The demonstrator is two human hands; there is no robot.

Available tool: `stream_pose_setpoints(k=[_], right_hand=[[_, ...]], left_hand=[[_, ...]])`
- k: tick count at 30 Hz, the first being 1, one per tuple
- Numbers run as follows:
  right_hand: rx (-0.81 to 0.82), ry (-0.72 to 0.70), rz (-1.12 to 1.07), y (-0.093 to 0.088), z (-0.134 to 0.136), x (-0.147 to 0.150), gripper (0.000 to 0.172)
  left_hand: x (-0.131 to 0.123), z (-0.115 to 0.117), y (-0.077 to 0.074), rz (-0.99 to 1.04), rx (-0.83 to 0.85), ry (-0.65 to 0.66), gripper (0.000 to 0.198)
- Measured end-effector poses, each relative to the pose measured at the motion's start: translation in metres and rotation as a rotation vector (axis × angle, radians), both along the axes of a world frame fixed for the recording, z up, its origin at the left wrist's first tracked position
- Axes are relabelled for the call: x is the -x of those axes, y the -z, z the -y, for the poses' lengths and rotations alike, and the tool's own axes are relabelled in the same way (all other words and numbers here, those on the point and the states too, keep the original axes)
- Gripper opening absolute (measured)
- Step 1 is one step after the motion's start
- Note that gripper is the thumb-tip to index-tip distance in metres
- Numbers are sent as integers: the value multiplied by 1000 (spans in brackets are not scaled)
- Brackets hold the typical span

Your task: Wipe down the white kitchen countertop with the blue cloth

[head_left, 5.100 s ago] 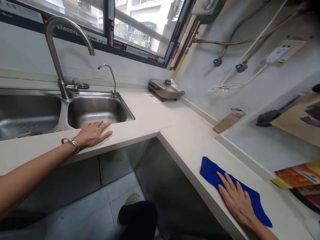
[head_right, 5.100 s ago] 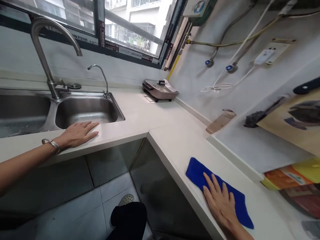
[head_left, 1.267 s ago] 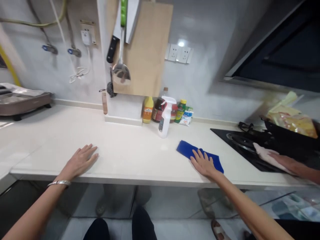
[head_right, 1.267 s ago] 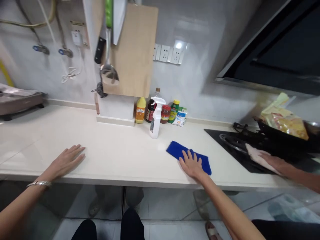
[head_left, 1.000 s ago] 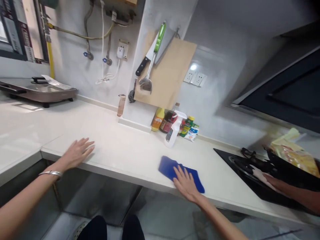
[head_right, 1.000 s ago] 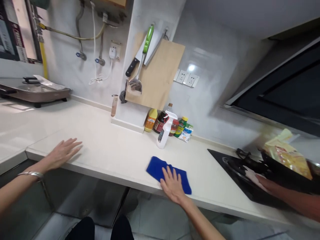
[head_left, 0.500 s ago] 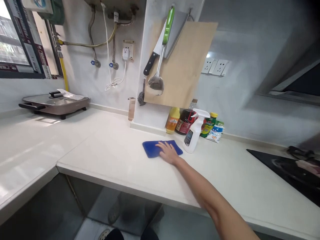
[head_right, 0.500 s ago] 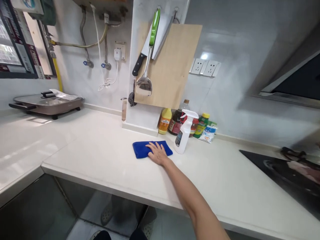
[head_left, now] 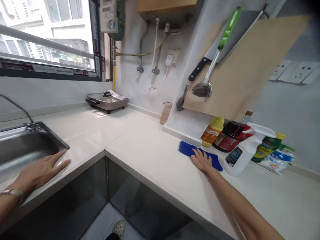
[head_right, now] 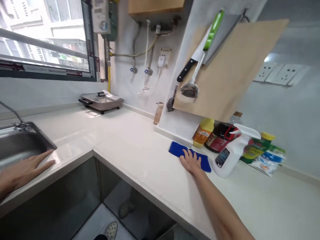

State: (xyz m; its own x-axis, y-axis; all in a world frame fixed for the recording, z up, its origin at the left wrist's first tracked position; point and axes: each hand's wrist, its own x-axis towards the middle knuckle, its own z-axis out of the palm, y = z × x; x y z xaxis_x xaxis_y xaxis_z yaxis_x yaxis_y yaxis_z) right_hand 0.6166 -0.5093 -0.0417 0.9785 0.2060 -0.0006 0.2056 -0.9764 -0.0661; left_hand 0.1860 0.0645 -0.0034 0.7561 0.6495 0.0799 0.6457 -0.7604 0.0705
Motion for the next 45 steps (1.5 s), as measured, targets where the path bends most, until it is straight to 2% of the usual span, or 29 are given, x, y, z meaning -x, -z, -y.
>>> stream_pose_setpoints(k=[2,6,11,16,20,23,26,31,36,40,45], right_hand=[[30,6,-5,-4,-23,26,72],[89,-62,-11,-5,-70,89,72],[153,-190,-15,-6,-121,156,72],[114,-312,-51,-8,-180,196,73],[77,-452,-25,-9,-232,209,69],[70,-540,-37,-13,-263,200,67],[64,-603,-47,-18,-289,178,65],[33,-684,-50,-22,-333,126,64],[40,-670,-39,-24,-375,66,64],[35,-659,-11,-22,-396,20,64],[-26,-670,29,-17,-400,-37,63]], left_hand=[[0,8,-2,-25,99,10,81],[7,22,-9,29,138,44,84],[13,24,-2,104,149,49,82],[7,21,5,110,166,-10,80],[6,20,8,87,146,-7,81],[6,20,8,53,139,-7,81],[5,20,6,33,148,-4,81],[4,20,4,-13,159,3,82],[2,12,10,-13,151,-19,84],[3,5,17,21,172,-40,86],[6,3,21,39,187,-90,86]])
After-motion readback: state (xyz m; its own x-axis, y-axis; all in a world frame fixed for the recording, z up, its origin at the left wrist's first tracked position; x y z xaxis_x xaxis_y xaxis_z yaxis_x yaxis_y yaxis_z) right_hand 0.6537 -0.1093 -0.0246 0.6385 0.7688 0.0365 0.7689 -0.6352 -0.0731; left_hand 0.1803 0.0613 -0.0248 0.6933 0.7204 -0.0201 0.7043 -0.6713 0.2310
